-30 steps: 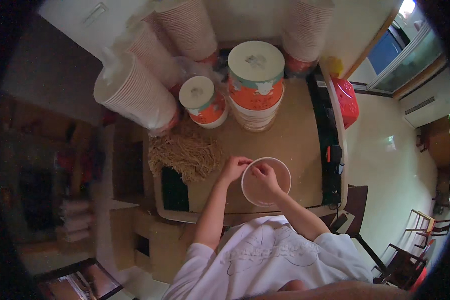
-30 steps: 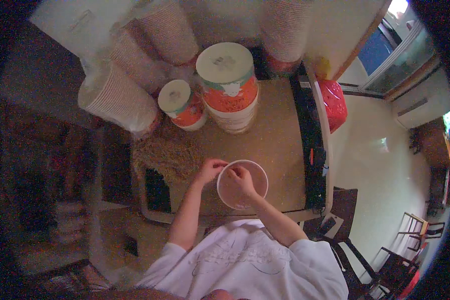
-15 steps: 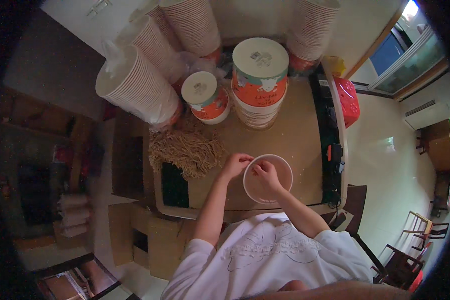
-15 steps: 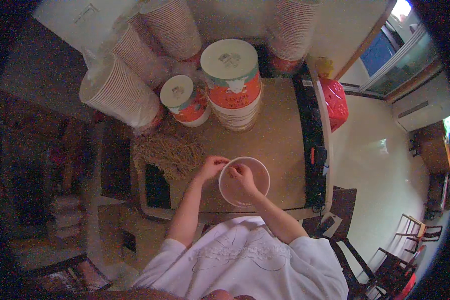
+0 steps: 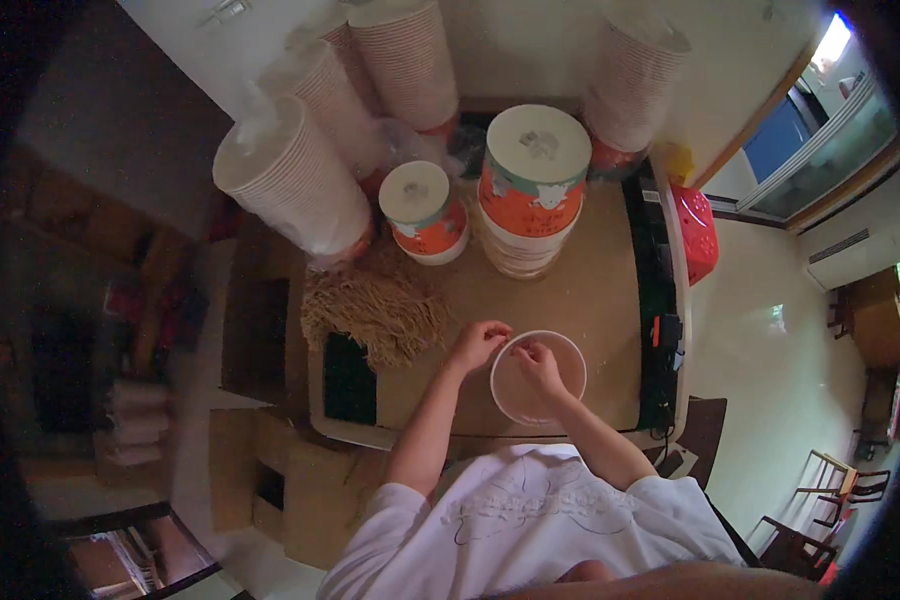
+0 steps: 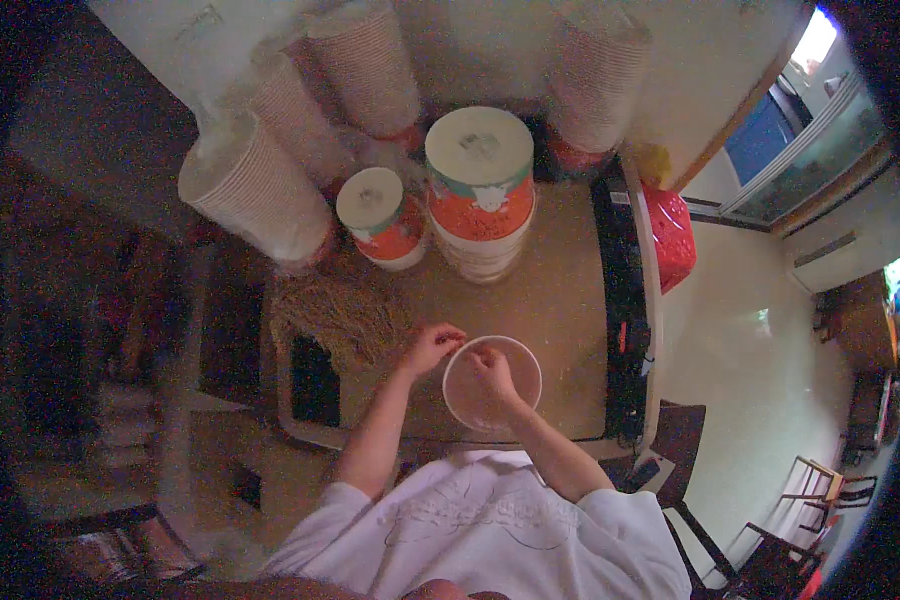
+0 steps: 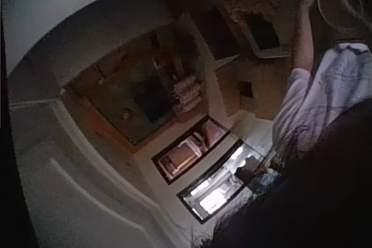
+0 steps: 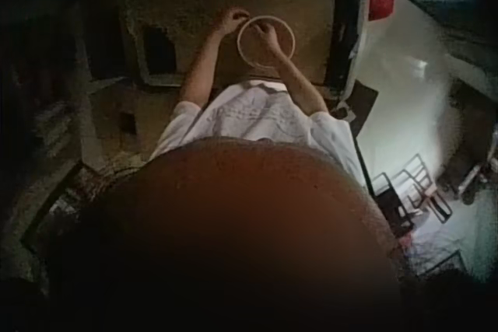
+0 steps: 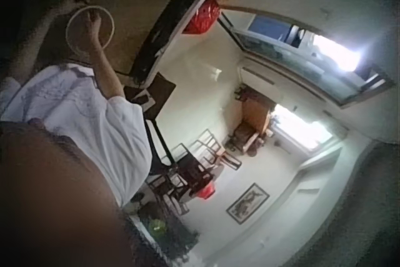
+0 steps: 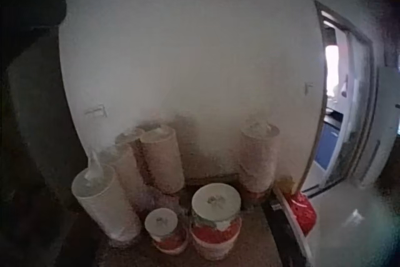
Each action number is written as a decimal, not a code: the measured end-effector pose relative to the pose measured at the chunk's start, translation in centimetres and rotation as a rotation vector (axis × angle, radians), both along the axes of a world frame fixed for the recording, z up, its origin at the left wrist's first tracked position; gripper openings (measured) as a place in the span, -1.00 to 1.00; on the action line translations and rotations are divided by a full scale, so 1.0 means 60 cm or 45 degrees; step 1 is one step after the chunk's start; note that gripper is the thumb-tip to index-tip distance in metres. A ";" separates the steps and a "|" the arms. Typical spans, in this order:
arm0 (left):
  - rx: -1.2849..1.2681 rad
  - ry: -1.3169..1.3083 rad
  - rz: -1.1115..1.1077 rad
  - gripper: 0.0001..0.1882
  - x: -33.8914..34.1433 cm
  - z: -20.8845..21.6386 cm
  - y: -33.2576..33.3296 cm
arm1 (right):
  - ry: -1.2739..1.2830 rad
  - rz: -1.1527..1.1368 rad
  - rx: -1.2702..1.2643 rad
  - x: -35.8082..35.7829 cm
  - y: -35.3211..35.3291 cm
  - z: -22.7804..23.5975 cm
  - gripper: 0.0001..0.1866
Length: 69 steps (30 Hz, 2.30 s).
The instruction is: Organizing and stacking paper food containers on a workbench.
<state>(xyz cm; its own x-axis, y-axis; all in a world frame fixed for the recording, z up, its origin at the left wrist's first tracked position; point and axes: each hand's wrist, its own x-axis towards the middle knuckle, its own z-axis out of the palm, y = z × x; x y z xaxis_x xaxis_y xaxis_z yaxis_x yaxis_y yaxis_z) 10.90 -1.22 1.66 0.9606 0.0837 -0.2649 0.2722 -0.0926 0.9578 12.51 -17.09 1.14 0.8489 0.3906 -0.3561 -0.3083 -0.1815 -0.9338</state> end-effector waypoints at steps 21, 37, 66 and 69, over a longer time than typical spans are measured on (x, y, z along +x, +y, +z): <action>0.101 -0.101 0.006 -0.83 -0.012 0.006 0.005 | 0.076 0.032 0.149 -0.016 -0.009 0.026 -0.80; -0.454 0.031 -0.007 -0.86 -0.062 0.110 -0.034 | 0.602 0.297 0.537 -0.011 -0.042 0.093 -0.81; 0.560 -0.531 0.473 -0.87 -0.016 0.024 -0.047 | 0.123 -0.265 0.173 -0.014 -0.010 0.017 -0.87; 0.172 -0.221 0.270 -0.81 -0.021 -0.022 -0.031 | 0.299 -0.257 0.272 -0.011 -0.008 -0.022 -0.84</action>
<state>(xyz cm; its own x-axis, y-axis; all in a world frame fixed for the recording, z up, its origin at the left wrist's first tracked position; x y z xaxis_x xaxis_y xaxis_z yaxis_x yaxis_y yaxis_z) 9.61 -3.06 0.32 0.9478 0.3109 -0.0709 0.1323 -0.1811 0.9745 11.85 -17.58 -0.19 0.8214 0.3104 -0.4786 -0.5280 0.0960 -0.8438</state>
